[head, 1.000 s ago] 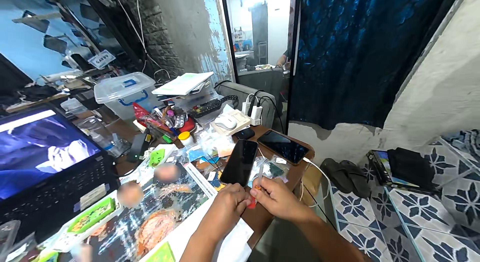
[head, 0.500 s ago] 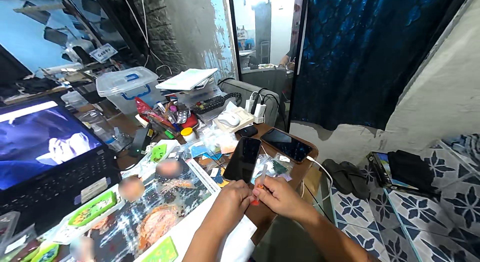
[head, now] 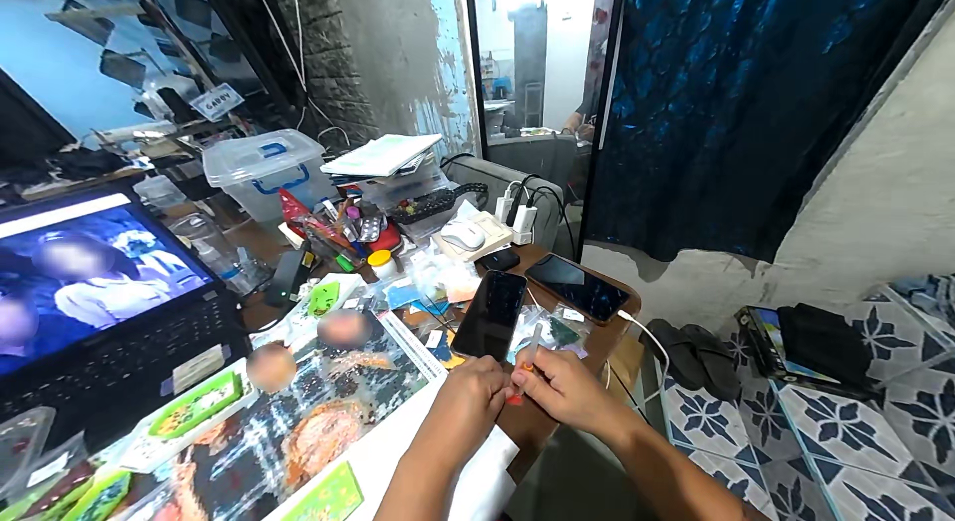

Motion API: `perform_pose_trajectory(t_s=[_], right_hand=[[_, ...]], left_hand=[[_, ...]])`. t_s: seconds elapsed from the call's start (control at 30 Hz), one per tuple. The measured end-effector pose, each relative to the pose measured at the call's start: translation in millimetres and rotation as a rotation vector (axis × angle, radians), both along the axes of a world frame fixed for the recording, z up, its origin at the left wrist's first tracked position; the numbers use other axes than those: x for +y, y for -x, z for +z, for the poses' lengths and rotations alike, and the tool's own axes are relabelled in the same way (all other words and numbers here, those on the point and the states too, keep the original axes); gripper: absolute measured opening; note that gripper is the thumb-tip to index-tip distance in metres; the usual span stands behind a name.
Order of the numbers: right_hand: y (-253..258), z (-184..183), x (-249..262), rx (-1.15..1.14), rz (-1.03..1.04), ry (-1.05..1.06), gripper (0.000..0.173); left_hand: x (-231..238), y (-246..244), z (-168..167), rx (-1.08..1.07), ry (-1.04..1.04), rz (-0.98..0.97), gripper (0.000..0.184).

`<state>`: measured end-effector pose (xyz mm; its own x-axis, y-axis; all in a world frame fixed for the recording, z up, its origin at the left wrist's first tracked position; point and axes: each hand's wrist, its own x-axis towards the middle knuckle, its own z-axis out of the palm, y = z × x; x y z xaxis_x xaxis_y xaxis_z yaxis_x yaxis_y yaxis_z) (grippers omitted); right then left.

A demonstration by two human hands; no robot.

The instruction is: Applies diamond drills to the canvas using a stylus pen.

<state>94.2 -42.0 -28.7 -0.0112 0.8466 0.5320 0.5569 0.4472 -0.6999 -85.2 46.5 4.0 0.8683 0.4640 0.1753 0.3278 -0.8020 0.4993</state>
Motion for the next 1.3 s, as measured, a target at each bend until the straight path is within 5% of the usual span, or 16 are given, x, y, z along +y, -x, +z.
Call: perform_pose_trajectory(t_s=[0.43, 0.67, 1.3], right_hand=[[6, -6, 4, -0.234, -0.114, -0.087, 0.041], [7, -8, 6, -0.309, -0.153, -0.129, 0.042], [-1, -13, 6, -0.313, -0.160, -0.130, 0.046]], left_hand=[[-1, 5, 1, -0.023, 0.011, -0.067, 0.022], [-3, 0, 15, 0.132, 0.058, -0.048, 0.023], [-7, -4, 18, 0.149, 0.049, -0.033, 0.025]])
